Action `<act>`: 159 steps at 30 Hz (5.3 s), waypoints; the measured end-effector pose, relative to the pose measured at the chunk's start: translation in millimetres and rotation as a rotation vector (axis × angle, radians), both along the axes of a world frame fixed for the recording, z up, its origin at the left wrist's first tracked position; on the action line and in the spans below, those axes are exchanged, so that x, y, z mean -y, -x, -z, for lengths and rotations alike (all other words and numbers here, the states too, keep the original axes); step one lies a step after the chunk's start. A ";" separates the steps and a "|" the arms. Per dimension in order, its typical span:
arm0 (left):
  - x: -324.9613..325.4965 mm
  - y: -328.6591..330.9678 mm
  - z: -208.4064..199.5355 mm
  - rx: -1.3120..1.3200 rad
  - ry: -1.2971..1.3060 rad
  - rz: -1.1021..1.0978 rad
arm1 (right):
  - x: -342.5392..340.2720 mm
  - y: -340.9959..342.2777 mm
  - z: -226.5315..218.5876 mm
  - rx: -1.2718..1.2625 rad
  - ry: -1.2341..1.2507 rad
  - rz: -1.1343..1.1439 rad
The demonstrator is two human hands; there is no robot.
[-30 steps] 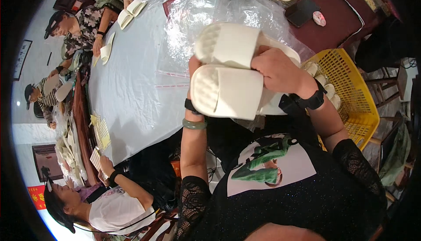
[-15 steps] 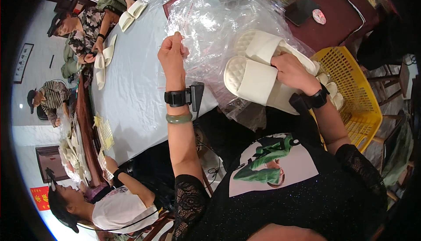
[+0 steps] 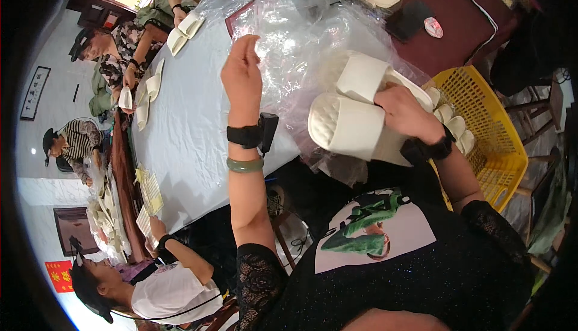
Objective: Packing pairs of slippers into plastic bags and placing them into a collection basket.
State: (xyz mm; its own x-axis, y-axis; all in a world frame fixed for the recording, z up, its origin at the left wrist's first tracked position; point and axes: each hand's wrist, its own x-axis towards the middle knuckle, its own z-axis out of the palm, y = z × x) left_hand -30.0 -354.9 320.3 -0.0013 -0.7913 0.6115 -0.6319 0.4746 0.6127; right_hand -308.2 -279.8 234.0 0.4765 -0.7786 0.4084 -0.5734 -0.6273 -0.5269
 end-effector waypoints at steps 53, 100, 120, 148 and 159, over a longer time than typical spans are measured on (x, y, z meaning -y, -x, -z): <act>7.0 12.3 17.3 -0.187 -0.388 0.090 | 28.6 4.3 1.6 -0.158 -0.077 0.011; -172.3 -30.0 131.4 -1.264 0.004 -0.278 | -13.0 -93.2 -62.8 0.183 -0.333 -0.885; -238.6 -11.3 184.3 -0.870 -0.122 -0.280 | 9.1 -171.0 6.8 0.117 -0.228 -0.555; -191.6 -17.0 105.0 -0.941 -0.649 -0.195 | 12.9 -139.2 3.3 -0.019 0.096 0.059; -126.4 -46.8 71.8 -0.349 -0.310 -0.359 | 5.5 -147.6 11.2 0.159 0.175 -0.031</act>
